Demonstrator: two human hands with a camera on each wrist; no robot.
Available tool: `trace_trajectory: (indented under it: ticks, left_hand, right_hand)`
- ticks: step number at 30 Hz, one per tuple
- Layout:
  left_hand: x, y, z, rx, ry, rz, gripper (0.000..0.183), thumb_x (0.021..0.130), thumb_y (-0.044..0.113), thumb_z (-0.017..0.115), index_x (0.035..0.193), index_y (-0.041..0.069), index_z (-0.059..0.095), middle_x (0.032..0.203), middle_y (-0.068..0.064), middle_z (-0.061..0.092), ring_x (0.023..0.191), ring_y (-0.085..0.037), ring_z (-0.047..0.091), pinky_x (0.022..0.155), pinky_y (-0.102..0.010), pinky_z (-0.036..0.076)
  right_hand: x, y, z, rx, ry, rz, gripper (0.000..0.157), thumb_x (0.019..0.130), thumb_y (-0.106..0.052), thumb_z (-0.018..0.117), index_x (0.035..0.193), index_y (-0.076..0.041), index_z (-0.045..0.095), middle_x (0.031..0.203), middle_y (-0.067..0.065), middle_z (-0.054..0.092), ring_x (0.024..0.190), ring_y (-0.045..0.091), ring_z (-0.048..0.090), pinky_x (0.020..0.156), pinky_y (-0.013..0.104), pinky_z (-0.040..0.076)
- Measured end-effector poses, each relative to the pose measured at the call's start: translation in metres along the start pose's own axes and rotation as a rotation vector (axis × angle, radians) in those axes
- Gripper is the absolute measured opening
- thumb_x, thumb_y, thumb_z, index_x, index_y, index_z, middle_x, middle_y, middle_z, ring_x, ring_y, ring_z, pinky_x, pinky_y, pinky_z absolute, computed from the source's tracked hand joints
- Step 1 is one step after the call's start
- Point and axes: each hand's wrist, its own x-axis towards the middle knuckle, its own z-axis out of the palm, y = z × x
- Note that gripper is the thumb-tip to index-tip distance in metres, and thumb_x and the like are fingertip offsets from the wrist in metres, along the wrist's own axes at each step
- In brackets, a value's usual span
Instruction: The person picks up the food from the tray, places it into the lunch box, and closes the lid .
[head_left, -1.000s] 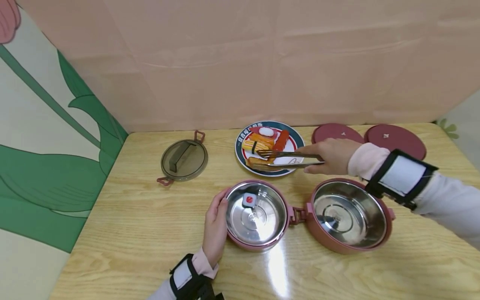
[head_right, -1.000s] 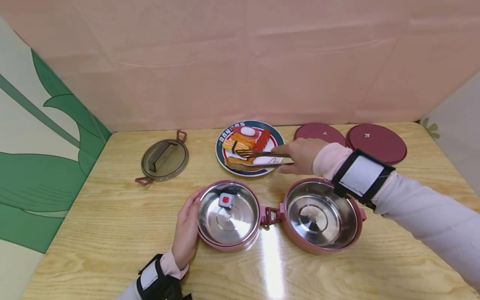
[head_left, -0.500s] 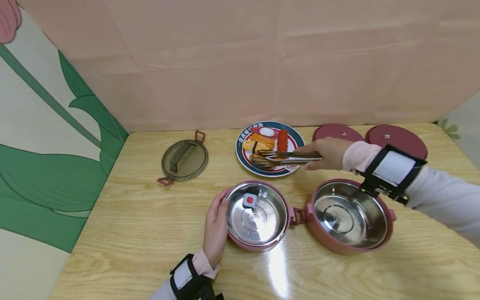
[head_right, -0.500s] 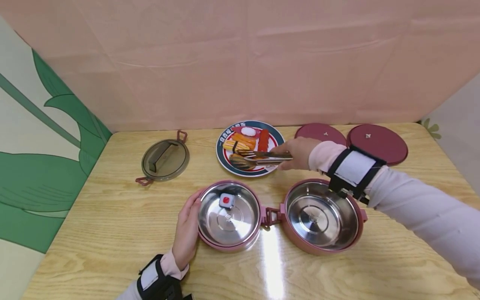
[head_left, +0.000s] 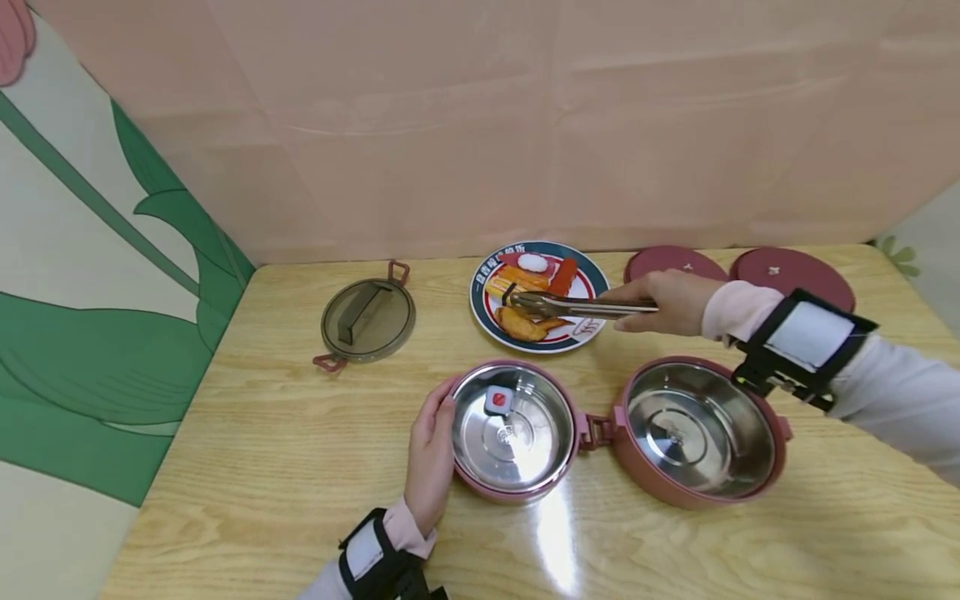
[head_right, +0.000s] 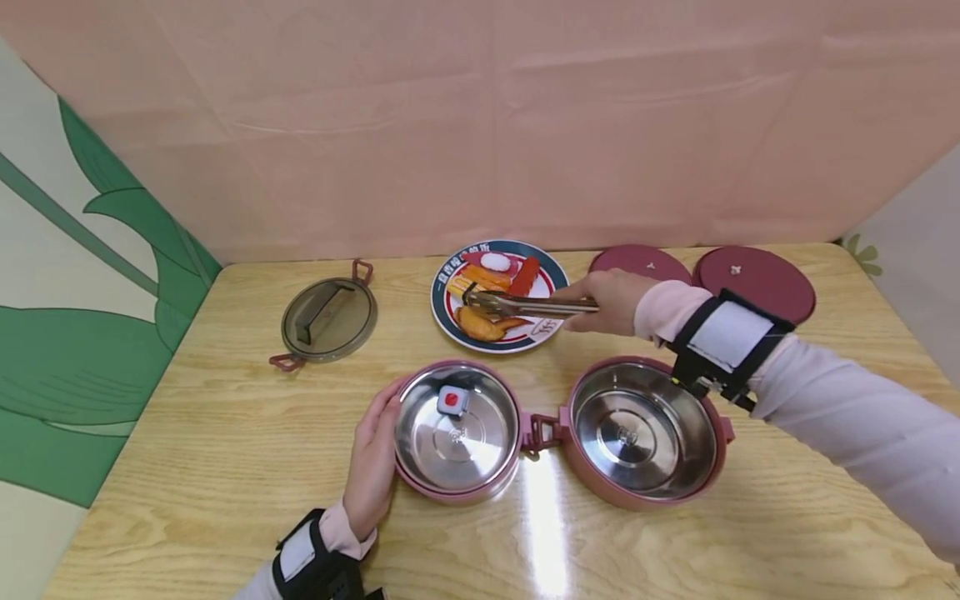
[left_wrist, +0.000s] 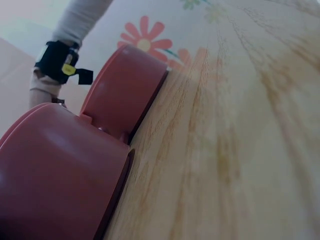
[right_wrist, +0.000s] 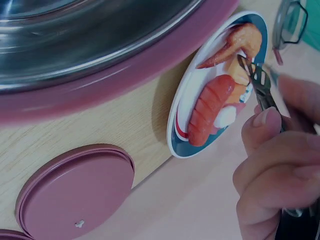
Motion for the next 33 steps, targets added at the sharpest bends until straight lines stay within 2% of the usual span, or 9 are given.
trace_trajectory:
  ticks: [5,9,12,15,20,22,30,33]
  left_hand:
    - [0.0,0.0,-0.001,-0.003,0.0,0.002,0.04,0.105,0.022,0.034,0.142,0.01,0.045,0.146,-0.006,0.047,0.14,-0.022,0.038,0.119,-0.043,0.029]
    - [0.0,0.0,-0.001,-0.003,0.001,0.004,0.04,0.105,0.023,0.034,0.141,0.011,0.046,0.146,-0.006,0.047,0.14,-0.022,0.039,0.119,-0.043,0.029]
    - [0.0,0.0,-0.002,-0.005,-0.001,0.0,0.04,0.105,0.023,0.034,0.141,0.011,0.045,0.146,-0.006,0.047,0.14,-0.022,0.039,0.119,-0.042,0.029]
    - [0.001,0.0,-0.001,-0.008,-0.002,-0.006,0.04,0.105,0.023,0.034,0.141,0.012,0.045,0.147,-0.005,0.047,0.14,-0.022,0.039,0.119,-0.042,0.03]
    - [0.001,-0.001,0.0,-0.008,-0.004,-0.001,0.04,0.105,0.021,0.033,0.141,0.01,0.045,0.147,-0.005,0.047,0.141,-0.021,0.038,0.119,-0.042,0.029]
    - [0.001,-0.001,0.0,-0.01,-0.005,0.001,0.04,0.105,0.021,0.033,0.141,0.01,0.046,0.147,-0.005,0.047,0.141,-0.021,0.038,0.12,-0.042,0.028]
    - [0.001,0.0,0.001,-0.013,-0.005,-0.001,0.039,0.105,0.02,0.033,0.141,0.01,0.045,0.147,-0.005,0.047,0.141,-0.02,0.038,0.119,-0.041,0.029]
    - [0.001,0.001,0.0,-0.012,-0.005,-0.001,0.04,0.105,0.02,0.033,0.141,0.01,0.045,0.147,-0.005,0.047,0.14,-0.02,0.038,0.119,-0.04,0.029]
  right_hand:
    - [-0.001,-0.002,-0.002,0.021,-0.034,0.012,0.061,0.085,-0.042,0.071,0.135,-0.011,0.057,0.115,0.013,0.067,0.09,0.024,0.059,0.081,0.049,0.053]
    - [-0.001,-0.009,-0.001,-0.039,-0.056,0.033,0.064,0.084,-0.043,0.07,0.138,-0.011,0.054,0.116,0.017,0.066,0.096,0.03,0.061,0.087,0.06,0.05]
    - [-0.001,-0.018,0.0,-0.116,-0.058,0.058,0.064,0.085,-0.044,0.069,0.139,-0.014,0.052,0.115,0.018,0.067,0.093,0.031,0.064,0.083,0.062,0.052]
    - [-0.001,-0.026,0.002,-0.175,-0.055,0.095,0.069,0.085,-0.054,0.064,0.14,-0.016,0.051,0.112,0.02,0.068,0.088,0.031,0.065,0.079,0.062,0.053]
    - [-0.002,-0.029,0.006,-0.185,-0.037,0.153,0.08,0.085,-0.071,0.05,0.14,-0.014,0.051,0.114,0.024,0.067,0.091,0.037,0.067,0.081,0.063,0.053]
    - [-0.001,-0.028,0.007,-0.176,-0.03,0.154,0.08,0.085,-0.072,0.048,0.139,-0.012,0.052,0.114,0.025,0.067,0.091,0.037,0.067,0.081,0.063,0.053]
    - [0.004,-0.024,0.007,-0.184,-0.014,0.119,0.071,0.087,-0.062,0.055,0.136,-0.011,0.053,0.112,0.024,0.067,0.087,0.035,0.068,0.08,0.061,0.054]
    - [0.006,-0.023,0.006,-0.173,-0.018,0.112,0.066,0.088,-0.058,0.058,0.133,-0.01,0.054,0.105,0.022,0.069,0.08,0.031,0.067,0.077,0.059,0.056]
